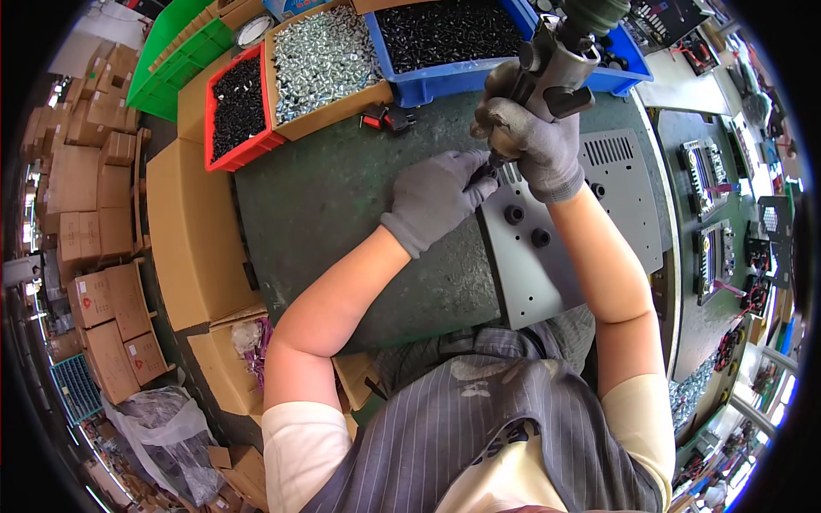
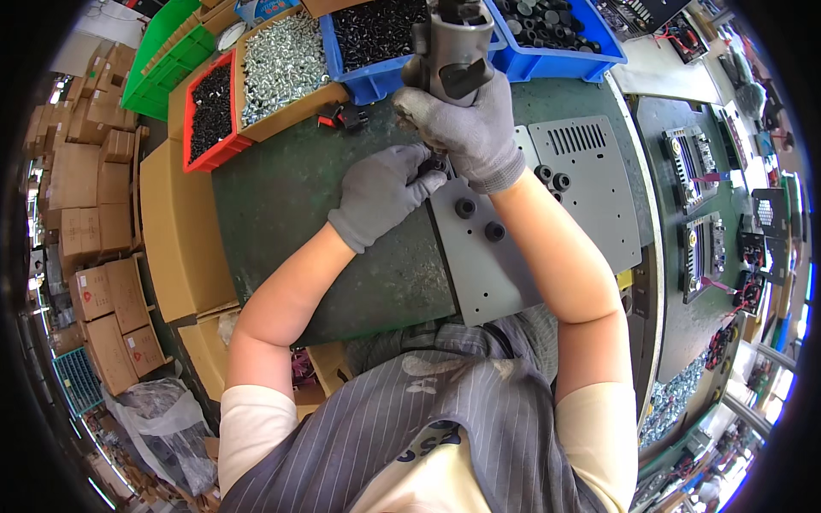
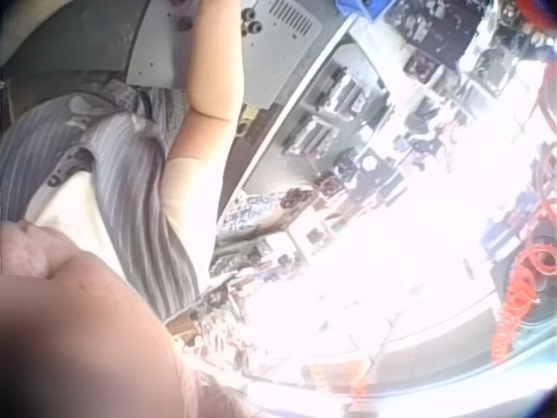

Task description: The recorder is seen assembling a metal chassis by attaching rubber feet and a cooling fan using a power screwdriver.

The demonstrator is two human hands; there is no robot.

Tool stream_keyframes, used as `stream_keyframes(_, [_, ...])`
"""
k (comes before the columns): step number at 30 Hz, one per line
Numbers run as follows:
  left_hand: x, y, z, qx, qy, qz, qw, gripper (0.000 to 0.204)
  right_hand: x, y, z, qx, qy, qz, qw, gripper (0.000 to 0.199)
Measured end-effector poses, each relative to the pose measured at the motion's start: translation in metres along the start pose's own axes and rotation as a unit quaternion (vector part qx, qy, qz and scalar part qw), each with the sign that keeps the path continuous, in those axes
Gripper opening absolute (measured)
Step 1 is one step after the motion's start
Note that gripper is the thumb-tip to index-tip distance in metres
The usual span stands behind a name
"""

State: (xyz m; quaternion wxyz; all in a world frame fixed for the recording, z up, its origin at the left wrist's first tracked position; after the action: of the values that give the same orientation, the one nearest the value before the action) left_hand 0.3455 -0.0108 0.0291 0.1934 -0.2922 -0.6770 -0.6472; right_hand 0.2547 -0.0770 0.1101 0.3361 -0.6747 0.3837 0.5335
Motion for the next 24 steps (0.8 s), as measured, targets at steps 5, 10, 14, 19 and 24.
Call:
stream_keyframes(5, [0.001, 0.000, -0.001, 0.011, -0.007, 0.002, 1.000, 0.038, 0.010, 0.003, -0.001, -0.016, -0.032, -0.033, 0.999, 0.033])
stream_keyframes(10, [-0.001, -0.005, 0.000, -0.002, -0.016, 0.003, 1.000, 0.038, 0.008, -0.006, -0.002, -0.078, -0.014, -0.047, 0.996, 0.036])
stream_keyframes(14, [-0.001, -0.001, -0.002, 0.024, -0.033, 0.137, 0.990, 0.033, -0.007, -0.010, -0.006, -0.091, -0.016, -0.008, 0.996, 0.043])
stream_keyframes(19, [-0.043, 0.010, 0.008, 0.074, 0.297, 0.645, 0.700, 0.028, -0.055, 0.030, 0.038, 0.006, 0.114, -0.081, 0.990, 0.051])
stream_keyframes(24, [-0.022, -0.003, 0.046, 0.083, 0.322, 0.799, 0.500, 0.025, -0.069, 0.055, 0.081, 0.005, 0.177, -0.227, 0.957, 0.051])
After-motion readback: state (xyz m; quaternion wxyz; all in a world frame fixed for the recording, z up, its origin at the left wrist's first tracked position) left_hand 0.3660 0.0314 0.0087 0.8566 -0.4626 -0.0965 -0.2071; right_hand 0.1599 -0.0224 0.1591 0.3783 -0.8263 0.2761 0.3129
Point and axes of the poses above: each hand's wrist, its own z-axis away from the middle knuckle, its own y-axis out of the back of the hand, x = y × z, the point moved 6 cm from there along -z, towards the middle knuckle, and after that the axes turned 8 degrees about z, right-handed, at the moved point
